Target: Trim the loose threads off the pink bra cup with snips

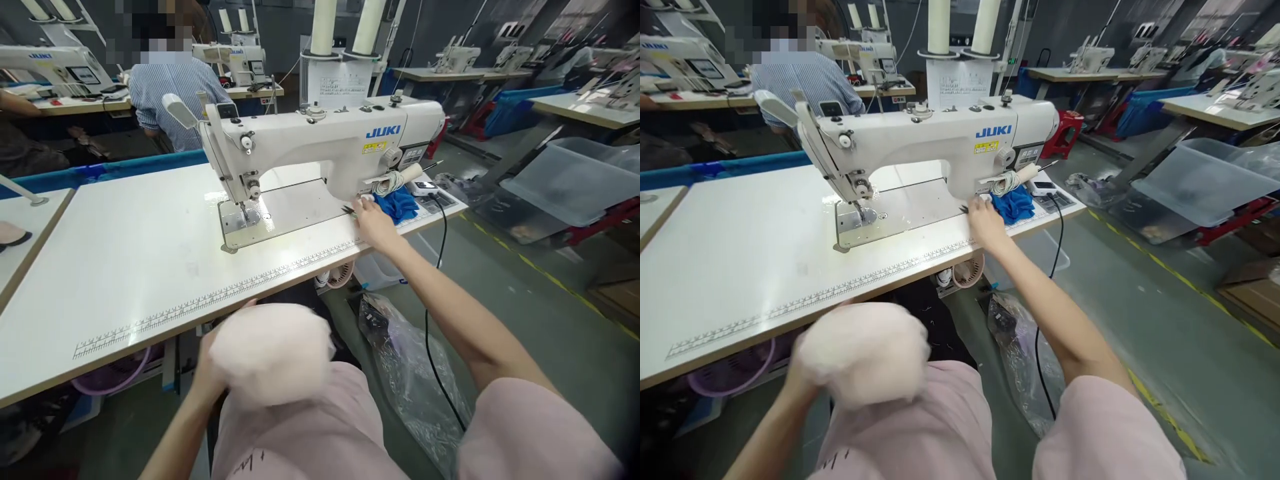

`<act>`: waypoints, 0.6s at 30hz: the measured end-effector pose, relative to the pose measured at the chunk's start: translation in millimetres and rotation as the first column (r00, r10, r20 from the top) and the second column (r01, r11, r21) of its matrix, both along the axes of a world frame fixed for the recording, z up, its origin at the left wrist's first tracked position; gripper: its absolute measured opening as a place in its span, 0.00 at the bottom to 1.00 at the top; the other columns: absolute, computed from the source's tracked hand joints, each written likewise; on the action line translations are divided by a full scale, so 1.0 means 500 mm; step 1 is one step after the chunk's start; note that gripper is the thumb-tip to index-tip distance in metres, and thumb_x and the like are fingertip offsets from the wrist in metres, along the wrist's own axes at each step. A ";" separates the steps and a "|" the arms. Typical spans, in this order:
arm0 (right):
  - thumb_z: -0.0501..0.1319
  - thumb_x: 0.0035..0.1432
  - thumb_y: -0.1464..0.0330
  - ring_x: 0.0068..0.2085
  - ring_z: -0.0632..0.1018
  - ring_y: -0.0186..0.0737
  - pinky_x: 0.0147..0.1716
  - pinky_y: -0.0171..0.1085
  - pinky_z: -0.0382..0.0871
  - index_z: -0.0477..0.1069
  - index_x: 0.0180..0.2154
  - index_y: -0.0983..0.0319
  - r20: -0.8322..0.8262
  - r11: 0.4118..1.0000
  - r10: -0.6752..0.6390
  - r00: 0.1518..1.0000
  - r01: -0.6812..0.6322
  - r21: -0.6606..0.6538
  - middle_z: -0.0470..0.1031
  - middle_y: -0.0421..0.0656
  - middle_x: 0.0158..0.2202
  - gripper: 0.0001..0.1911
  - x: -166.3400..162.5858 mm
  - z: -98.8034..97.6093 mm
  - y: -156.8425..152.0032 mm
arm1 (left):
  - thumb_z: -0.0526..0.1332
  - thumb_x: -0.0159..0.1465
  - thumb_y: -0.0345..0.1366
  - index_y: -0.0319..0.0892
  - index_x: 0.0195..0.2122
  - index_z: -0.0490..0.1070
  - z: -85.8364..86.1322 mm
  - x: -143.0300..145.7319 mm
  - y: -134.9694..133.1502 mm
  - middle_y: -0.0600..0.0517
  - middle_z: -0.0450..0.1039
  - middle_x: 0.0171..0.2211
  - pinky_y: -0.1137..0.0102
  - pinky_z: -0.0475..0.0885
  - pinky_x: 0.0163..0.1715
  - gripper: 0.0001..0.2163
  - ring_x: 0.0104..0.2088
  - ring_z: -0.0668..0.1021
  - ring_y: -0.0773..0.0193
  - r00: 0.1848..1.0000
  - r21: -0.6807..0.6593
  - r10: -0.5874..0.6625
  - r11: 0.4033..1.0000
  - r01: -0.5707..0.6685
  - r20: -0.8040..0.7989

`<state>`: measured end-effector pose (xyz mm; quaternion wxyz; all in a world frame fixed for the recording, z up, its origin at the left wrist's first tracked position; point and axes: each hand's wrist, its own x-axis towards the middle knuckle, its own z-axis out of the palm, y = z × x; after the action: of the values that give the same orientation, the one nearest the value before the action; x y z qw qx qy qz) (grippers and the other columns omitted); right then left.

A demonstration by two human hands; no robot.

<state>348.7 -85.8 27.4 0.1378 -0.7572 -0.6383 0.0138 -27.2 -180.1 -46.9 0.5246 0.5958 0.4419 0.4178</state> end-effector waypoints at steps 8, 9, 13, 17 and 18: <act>0.47 0.64 0.80 0.56 0.76 0.66 0.52 0.54 0.69 0.70 0.56 0.76 0.074 0.989 -0.111 0.991 0.117 -0.093 0.76 0.69 0.53 0.23 0.039 -0.010 -0.010 | 0.75 0.47 0.43 0.44 0.36 0.82 -0.037 0.110 -0.002 0.49 0.84 0.35 0.57 0.82 0.43 0.16 0.45 0.83 0.44 0.984 -0.289 0.029 0.957 0.024 0.179; 0.48 0.63 0.80 0.55 0.76 0.64 0.51 0.53 0.69 0.69 0.57 0.74 0.069 0.989 -0.119 0.990 0.125 -0.077 0.75 0.67 0.54 0.24 0.044 -0.001 -0.017 | 0.76 0.48 0.42 0.44 0.34 0.81 -0.035 0.111 -0.004 0.50 0.84 0.35 0.58 0.82 0.42 0.14 0.45 0.83 0.44 0.982 -0.332 0.035 0.943 0.028 0.184; 0.51 0.61 0.79 0.43 0.80 0.48 0.44 0.43 0.74 0.68 0.60 0.67 -0.394 0.988 0.012 0.919 0.049 0.144 0.78 0.52 0.46 0.26 0.026 0.025 -0.077 | 0.77 0.43 0.40 0.43 0.36 0.80 -0.033 0.118 -0.012 0.48 0.83 0.37 0.57 0.83 0.41 0.18 0.46 0.83 0.43 0.980 -0.463 0.081 0.886 0.012 0.182; 0.53 0.61 0.73 0.31 0.74 0.40 0.33 0.39 0.71 0.77 0.48 0.59 -0.757 0.973 0.231 0.611 -0.166 0.163 0.74 0.41 0.31 0.19 -0.032 0.023 -0.183 | 0.78 0.41 0.42 0.44 0.39 0.80 -0.048 0.124 -0.018 0.48 0.84 0.36 0.55 0.83 0.41 0.23 0.46 0.83 0.44 0.978 -0.548 0.119 0.837 -0.005 0.173; 0.53 0.62 0.71 0.32 0.74 0.40 0.33 0.39 0.70 0.78 0.47 0.59 -0.774 0.964 0.246 0.584 -0.234 0.129 0.74 0.41 0.32 0.18 -0.043 0.018 -0.211 | 0.78 0.40 0.42 0.45 0.37 0.80 -0.054 0.125 -0.019 0.49 0.84 0.35 0.56 0.83 0.41 0.22 0.45 0.84 0.44 0.975 -0.582 0.140 0.813 -0.012 0.174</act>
<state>327.4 -191.4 36.5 0.4040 -0.5807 -0.6102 0.3567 35.4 -189.5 -74.0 0.7066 0.3431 0.5138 0.3449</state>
